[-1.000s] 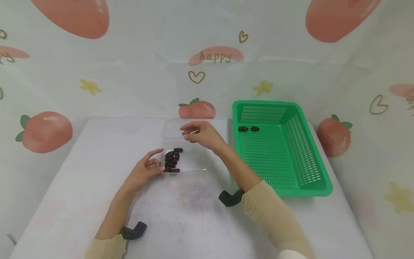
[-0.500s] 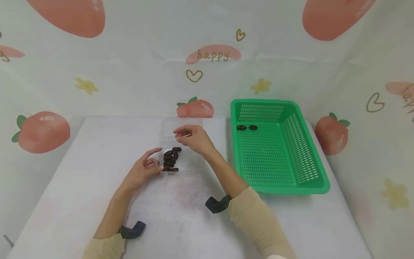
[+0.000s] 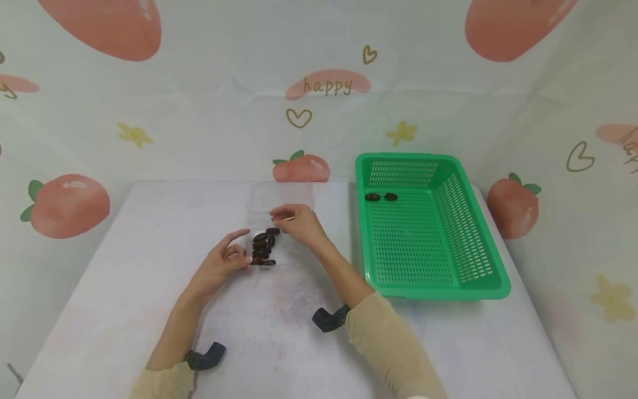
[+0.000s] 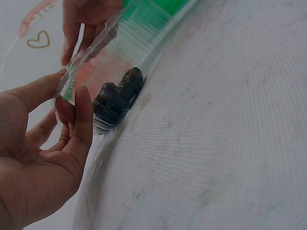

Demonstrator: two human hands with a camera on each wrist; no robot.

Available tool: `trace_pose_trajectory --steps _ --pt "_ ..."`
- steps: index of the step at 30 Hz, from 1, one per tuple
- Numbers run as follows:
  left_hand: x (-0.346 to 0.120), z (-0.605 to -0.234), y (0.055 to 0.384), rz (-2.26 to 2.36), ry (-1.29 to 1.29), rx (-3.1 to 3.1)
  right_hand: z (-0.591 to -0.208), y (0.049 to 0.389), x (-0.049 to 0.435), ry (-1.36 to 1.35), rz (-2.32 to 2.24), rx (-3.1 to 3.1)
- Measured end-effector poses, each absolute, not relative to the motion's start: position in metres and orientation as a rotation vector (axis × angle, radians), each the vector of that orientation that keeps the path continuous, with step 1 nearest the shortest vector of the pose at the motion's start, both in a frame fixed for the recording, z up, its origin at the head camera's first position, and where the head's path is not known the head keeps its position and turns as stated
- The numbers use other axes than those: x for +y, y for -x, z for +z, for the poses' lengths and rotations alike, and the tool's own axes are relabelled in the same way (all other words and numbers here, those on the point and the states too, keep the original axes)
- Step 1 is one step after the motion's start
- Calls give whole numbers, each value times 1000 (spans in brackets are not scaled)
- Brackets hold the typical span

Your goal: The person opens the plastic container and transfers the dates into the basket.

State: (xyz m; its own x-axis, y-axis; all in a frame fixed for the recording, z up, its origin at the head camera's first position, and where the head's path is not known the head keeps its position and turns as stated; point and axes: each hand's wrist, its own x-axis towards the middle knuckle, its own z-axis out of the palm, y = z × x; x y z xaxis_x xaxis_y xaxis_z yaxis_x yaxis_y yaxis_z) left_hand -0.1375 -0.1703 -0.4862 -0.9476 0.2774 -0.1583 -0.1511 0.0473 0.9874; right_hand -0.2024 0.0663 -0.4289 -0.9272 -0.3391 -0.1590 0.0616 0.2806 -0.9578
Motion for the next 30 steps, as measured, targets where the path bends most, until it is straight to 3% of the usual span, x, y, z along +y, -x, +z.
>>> trace_pose_trajectory --steps 30 --pt "-169 -487 139 1962 -108 2035 -466 207 48 268 -1469 2470"
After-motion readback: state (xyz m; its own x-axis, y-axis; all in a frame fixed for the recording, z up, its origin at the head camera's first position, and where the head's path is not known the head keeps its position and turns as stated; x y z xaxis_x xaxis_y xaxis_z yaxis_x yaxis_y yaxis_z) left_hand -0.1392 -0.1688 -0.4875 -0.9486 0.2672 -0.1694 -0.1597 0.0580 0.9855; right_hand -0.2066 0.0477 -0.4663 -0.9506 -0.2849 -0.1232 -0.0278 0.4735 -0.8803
